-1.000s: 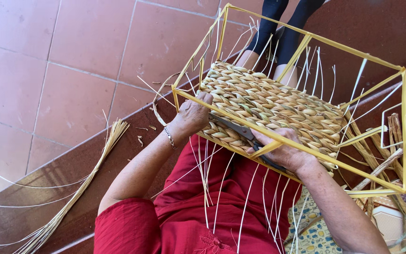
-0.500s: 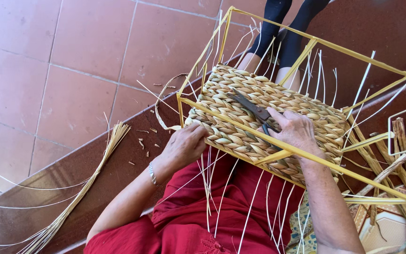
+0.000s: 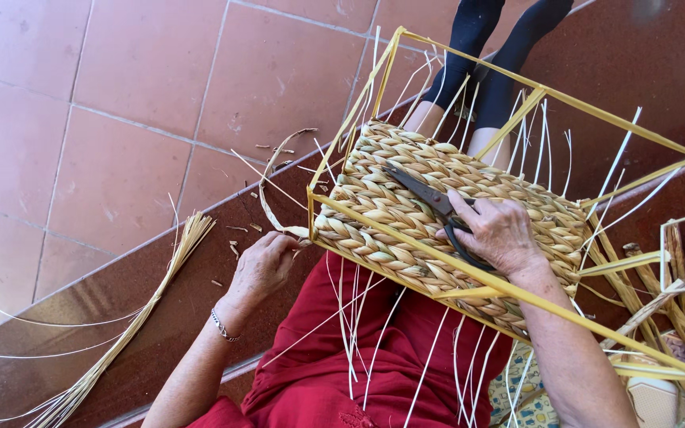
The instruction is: The person weaves dried plant fibers into a rectangular basket frame. They use shears to trim excess fibers and continue weaving the sides of the basket by hand.
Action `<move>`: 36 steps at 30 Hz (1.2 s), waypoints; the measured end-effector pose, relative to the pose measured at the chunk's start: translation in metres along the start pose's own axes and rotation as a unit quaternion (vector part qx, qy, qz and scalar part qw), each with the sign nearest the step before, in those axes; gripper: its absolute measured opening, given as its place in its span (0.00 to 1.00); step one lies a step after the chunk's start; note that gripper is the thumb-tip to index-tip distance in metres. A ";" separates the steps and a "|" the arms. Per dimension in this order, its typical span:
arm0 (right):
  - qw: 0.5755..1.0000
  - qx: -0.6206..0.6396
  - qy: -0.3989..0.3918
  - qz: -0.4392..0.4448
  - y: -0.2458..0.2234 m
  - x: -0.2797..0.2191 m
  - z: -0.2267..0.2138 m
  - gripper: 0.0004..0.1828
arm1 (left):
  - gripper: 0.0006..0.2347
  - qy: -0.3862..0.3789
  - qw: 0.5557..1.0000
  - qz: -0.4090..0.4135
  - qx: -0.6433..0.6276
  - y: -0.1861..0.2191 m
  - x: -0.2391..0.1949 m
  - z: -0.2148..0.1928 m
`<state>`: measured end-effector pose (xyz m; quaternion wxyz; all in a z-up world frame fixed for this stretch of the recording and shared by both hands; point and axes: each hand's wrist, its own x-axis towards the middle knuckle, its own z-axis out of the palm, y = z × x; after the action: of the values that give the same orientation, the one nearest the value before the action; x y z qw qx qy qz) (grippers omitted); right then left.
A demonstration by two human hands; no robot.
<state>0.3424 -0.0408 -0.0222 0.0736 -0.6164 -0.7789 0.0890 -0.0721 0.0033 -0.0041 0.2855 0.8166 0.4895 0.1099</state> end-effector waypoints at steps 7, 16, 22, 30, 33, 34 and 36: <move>0.999 0.033 0.007 0.023 -0.001 -0.008 0.010 0.40 | 0.05 -0.004 1.000 -0.010 0.009 -0.013 -0.004 0.009; 0.992 0.054 0.008 0.113 -0.010 -0.011 -0.015 0.42 | 0.03 0.045 0.993 -0.060 -0.090 -0.011 0.013 0.004; 0.986 0.045 0.057 0.151 -0.007 -0.017 0.000 0.40 | 0.10 0.164 0.960 -0.007 -0.225 0.016 0.039 -0.005; 0.979 0.015 -0.009 0.205 0.028 -0.011 0.021 0.41 | 0.20 -0.024 0.899 -0.009 -0.437 0.047 0.051 -0.012; 0.983 0.027 -0.009 0.183 0.036 -0.004 0.026 0.40 | 0.18 0.003 0.940 0.076 -0.333 0.051 0.050 -0.002; 0.984 0.032 -0.007 0.173 0.038 -0.001 0.028 0.39 | 0.17 0.003 0.946 0.062 -0.319 0.051 0.050 0.001; 0.990 0.003 0.025 0.139 0.040 0.003 0.033 0.40 | 0.14 0.001 0.956 0.032 -0.293 0.050 0.048 0.010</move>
<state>0.3722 -0.0302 -0.0633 0.0817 -0.7208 -0.6830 0.0851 -0.0072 0.0233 0.0116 0.5080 0.7119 0.4102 0.2586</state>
